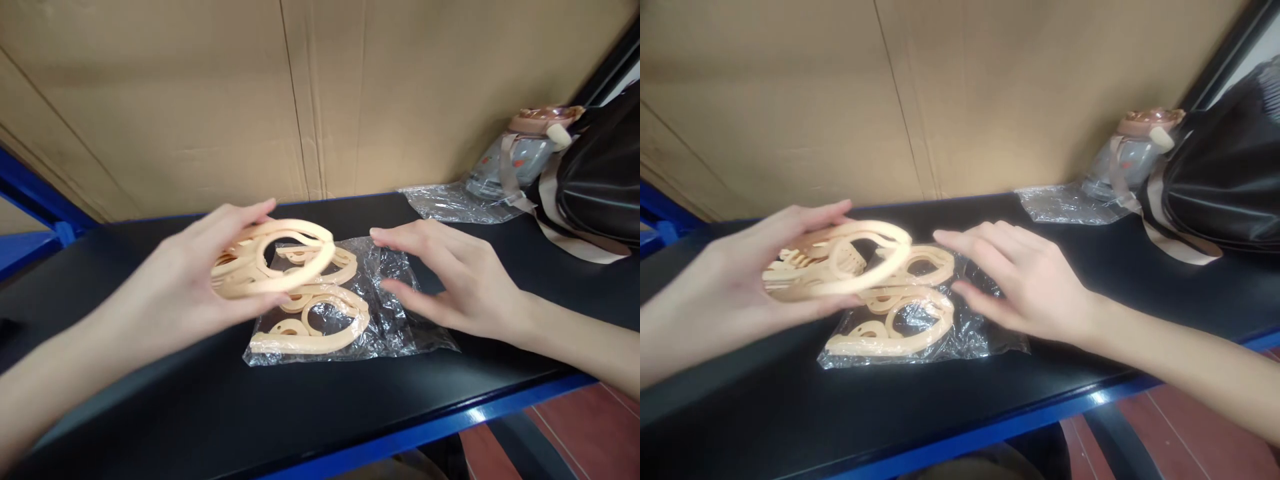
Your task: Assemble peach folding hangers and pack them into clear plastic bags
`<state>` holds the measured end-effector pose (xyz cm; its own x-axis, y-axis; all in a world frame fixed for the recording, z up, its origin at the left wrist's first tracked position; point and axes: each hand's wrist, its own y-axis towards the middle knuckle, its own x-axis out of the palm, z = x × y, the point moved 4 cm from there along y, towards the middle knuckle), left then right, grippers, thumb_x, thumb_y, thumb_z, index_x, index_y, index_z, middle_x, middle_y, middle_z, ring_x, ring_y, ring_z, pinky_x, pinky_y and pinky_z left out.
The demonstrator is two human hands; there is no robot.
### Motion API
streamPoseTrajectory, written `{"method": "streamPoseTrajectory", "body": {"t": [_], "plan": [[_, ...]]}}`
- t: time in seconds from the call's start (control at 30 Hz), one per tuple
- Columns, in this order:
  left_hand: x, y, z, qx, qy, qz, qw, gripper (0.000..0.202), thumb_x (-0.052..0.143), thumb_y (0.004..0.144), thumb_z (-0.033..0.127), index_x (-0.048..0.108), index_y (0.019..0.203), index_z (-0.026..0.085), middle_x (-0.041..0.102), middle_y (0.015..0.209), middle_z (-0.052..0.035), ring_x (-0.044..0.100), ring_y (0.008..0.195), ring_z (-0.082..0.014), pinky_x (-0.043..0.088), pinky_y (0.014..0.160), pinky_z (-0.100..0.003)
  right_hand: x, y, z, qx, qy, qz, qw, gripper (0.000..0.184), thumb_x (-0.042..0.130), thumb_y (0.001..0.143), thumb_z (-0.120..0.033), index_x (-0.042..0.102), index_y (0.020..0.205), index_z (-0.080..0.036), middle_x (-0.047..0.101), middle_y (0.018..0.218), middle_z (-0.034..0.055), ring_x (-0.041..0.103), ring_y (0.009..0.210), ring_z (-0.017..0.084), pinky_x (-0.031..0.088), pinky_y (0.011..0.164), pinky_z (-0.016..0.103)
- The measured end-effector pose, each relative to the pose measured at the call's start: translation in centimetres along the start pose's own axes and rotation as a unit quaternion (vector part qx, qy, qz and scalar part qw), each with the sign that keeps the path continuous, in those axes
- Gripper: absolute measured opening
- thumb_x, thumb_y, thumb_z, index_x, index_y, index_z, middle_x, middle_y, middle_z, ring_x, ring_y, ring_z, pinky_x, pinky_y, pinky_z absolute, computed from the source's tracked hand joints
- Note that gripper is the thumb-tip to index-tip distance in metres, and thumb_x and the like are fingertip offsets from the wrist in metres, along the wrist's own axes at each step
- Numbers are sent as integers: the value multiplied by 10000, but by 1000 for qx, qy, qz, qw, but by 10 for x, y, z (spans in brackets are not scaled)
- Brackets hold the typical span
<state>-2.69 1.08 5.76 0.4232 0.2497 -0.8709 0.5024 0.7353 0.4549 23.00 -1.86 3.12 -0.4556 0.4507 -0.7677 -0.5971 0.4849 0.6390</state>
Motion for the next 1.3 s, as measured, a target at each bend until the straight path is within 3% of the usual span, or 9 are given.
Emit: {"method": "streamPoseTrajectory", "body": {"t": [0.1, 0.17, 0.27, 0.37, 0.53, 0.73, 0.93, 1.1, 1.3], "plan": [[17, -13, 25, 31, 4, 19, 999, 840, 676, 760, 608, 356, 1475, 305, 597, 1340, -46, 598, 1160, -318, 450, 1063, -486, 2, -1, -11, -53, 43, -23, 997, 615, 629, 875, -497, 471, 1352, -143, 616, 1293, 155, 602, 1155, 264, 509, 931, 398], [27, -21, 39, 65, -19, 11, 998, 842, 661, 793, 551, 287, 1503, 296, 551, 1404, -60, 586, 1191, -318, 476, 1047, -475, 6, -2, -17, -77, 66, -42, 994, 694, 621, 849, -578, 452, 1371, -153, 588, 1334, 163, 588, 1176, 268, 499, 938, 409], [36, -29, 55, 100, -26, -7, 995, 806, 641, 832, 420, 232, 1509, 265, 519, 1438, -82, 544, 1256, -316, 478, 1048, -470, 11, -3, -21, -83, 115, -49, 989, 736, 645, 822, -593, 448, 1378, -154, 609, 1311, 150, 599, 1146, 246, 495, 933, 381], [40, -33, 61, 115, -42, -21, 992, 776, 635, 827, 367, 238, 1485, 257, 561, 1385, -92, 562, 1231, -306, 473, 1050, -474, 14, -2, -23, -83, 165, -58, 981, 728, 701, 808, -515, 442, 1382, -149, 627, 1286, 129, 594, 1150, 215, 484, 947, 343], [43, -32, 56, 88, -67, -23, 994, 754, 673, 808, 409, 290, 1442, 270, 582, 1330, -91, 595, 1166, -302, 516, 994, -463, 13, 0, -21, -20, 236, -98, 967, 756, 728, 798, -453, 378, 1421, -207, 603, 1339, 86, 531, 1264, 204, 451, 1039, 359], [46, -28, 52, 93, -66, -40, 993, 702, 667, 818, 428, 343, 1412, 243, 602, 1301, -80, 590, 1168, -282, 510, 988, -420, 15, -1, -18, 75, 288, -147, 943, 796, 761, 749, -320, 339, 1424, -296, 537, 1391, 63, 547, 1240, 226, 483, 1009, 395], [42, -25, 43, 85, -19, -31, 996, 698, 644, 830, 492, 363, 1420, 249, 593, 1333, -83, 589, 1165, -297, 510, 951, -429, 12, -1, -12, 85, 278, -144, 946, 802, 736, 736, -240, 334, 1429, -281, 526, 1379, 69, 548, 1205, 226, 498, 976, 378], [37, -21, 34, 86, -3, -22, 996, 580, 627, 844, 527, 455, 1338, 276, 616, 1295, -69, 599, 1134, -301, 493, 956, -457, 9, 0, -3, 93, 268, -138, 949, 807, 738, 715, -240, 352, 1422, -289, 518, 1392, 82, 537, 1213, 263, 488, 976, 425], [36, -23, 32, 86, 12, -3, 996, 578, 587, 861, 575, 474, 1337, 267, 619, 1266, -68, 608, 1106, -283, 509, 938, -432, 11, 1, -1, 64, 233, -123, 963, 753, 723, 760, -259, 357, 1418, -268, 541, 1378, 80, 534, 1219, 252, 470, 979, 414]]}}
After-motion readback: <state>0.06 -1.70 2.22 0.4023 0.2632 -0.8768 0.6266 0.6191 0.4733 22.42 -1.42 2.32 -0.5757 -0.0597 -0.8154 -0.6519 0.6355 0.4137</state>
